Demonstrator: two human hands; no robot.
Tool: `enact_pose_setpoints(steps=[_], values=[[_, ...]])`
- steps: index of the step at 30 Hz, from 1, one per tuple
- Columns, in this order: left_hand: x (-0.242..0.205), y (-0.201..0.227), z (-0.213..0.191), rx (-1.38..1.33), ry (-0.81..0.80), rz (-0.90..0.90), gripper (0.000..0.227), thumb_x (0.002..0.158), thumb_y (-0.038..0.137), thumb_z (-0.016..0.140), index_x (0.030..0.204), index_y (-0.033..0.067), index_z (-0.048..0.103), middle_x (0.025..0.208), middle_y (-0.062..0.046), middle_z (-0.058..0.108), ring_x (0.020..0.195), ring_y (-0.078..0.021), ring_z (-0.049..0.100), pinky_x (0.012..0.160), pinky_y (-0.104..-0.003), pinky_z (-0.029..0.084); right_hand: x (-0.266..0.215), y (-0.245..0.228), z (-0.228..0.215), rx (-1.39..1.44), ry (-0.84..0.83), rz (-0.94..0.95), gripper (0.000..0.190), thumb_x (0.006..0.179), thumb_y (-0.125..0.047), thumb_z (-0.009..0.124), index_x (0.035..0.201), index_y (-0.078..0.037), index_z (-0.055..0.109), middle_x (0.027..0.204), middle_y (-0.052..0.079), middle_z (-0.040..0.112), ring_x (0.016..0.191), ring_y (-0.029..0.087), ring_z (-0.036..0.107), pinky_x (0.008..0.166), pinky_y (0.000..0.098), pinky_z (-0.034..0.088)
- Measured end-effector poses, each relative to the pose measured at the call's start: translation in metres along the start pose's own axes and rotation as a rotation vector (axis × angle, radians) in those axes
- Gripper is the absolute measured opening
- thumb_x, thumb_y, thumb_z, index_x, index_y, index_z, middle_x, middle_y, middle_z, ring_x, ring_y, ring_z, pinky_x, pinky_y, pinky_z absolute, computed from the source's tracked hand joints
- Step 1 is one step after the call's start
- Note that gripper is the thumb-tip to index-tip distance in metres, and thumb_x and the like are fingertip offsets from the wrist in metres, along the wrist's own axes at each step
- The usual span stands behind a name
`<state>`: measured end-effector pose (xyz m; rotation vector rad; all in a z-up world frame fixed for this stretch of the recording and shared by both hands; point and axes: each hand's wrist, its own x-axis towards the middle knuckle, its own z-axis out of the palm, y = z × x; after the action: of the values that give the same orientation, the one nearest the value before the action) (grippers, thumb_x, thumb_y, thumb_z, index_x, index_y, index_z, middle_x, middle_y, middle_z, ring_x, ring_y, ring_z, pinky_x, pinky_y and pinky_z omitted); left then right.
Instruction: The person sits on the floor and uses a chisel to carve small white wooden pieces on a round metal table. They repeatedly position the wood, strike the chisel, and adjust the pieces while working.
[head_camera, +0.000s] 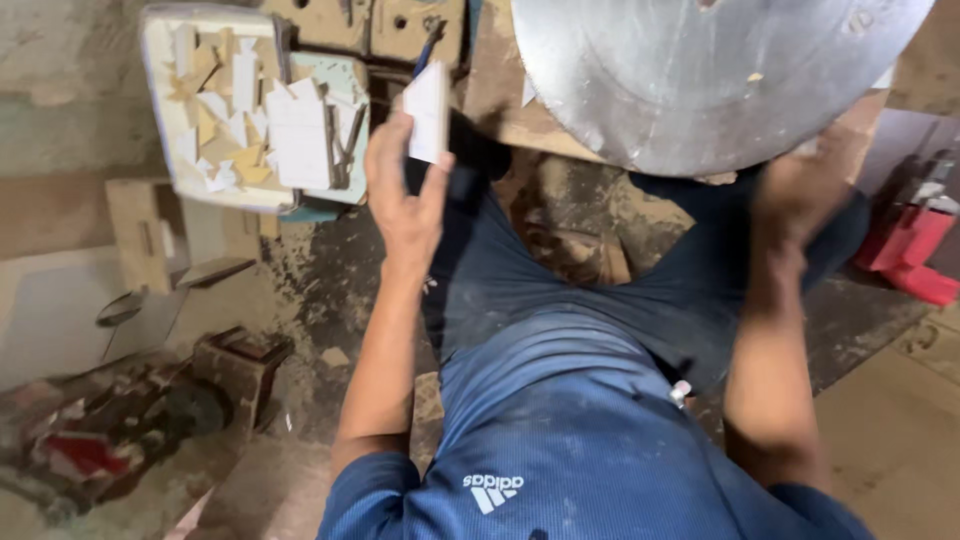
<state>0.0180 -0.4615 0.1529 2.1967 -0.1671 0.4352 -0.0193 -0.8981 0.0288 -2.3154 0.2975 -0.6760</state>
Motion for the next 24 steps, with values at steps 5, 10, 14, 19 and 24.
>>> enact_pose_setpoints(steps=[5, 10, 14, 19, 24], values=[[0.006, 0.038, 0.041, 0.056, -0.411, 0.311, 0.046, 0.096, 0.026, 0.084, 0.133, 0.0086, 0.064, 0.148, -0.011, 0.056, 0.138, -0.0337, 0.053, 0.116, -0.046, 0.046, -0.026, 0.042, 0.086, -0.386, -0.174, -0.285, 0.048, 0.100, -0.016, 0.068, 0.142, 0.003, 0.057, 0.139, 0.022, 0.064, 0.126, 0.036, 0.061, 0.106, 0.0435, 0.048], [0.045, 0.064, 0.103, 0.092, -0.452, 0.553, 0.063, 0.101, 0.038, 0.079, 0.151, 0.0112, 0.051, 0.164, -0.014, 0.040, 0.156, -0.0346, 0.037, 0.128, -0.050, 0.033, 0.017, 0.062, 0.061, 0.461, -0.172, 0.255, 0.047, 0.105, -0.010, 0.070, 0.147, 0.002, 0.052, 0.147, 0.017, 0.061, 0.133, 0.028, 0.060, 0.114, 0.0396, 0.049], [0.037, 0.066, 0.095, 0.097, -0.410, 0.438, 0.085, 0.098, 0.045, 0.077, 0.158, 0.0021, 0.035, 0.166, -0.020, 0.031, 0.157, -0.0378, 0.028, 0.131, -0.056, 0.026, 0.066, 0.110, 0.025, 0.024, -0.304, 0.074, 0.043, 0.106, -0.012, 0.070, 0.145, 0.001, 0.059, 0.140, 0.014, 0.067, 0.130, 0.025, 0.063, 0.113, 0.0351, 0.050], [0.034, 0.069, 0.111, 0.250, -0.407, 0.392, 0.076, 0.104, 0.041, 0.071, 0.157, -0.0013, 0.037, 0.166, -0.017, 0.034, 0.156, -0.0350, 0.033, 0.131, -0.053, 0.027, 0.087, 0.149, 0.036, 0.182, -0.598, -0.143, 0.064, 0.094, -0.011, 0.076, 0.150, 0.005, 0.051, 0.147, 0.024, 0.059, 0.136, 0.038, 0.055, 0.112, 0.0433, 0.044], [0.045, 0.076, 0.137, 0.213, -0.394, 0.409, 0.071, 0.107, 0.039, 0.069, 0.156, -0.0021, 0.039, 0.164, -0.016, 0.037, 0.155, -0.0343, 0.036, 0.131, -0.053, 0.028, 0.082, 0.082, -0.012, -0.088, -0.453, -0.227, 0.046, 0.098, -0.005, 0.067, 0.142, 0.002, 0.059, 0.138, 0.023, 0.066, 0.129, 0.038, 0.063, 0.111, 0.0444, 0.049]])
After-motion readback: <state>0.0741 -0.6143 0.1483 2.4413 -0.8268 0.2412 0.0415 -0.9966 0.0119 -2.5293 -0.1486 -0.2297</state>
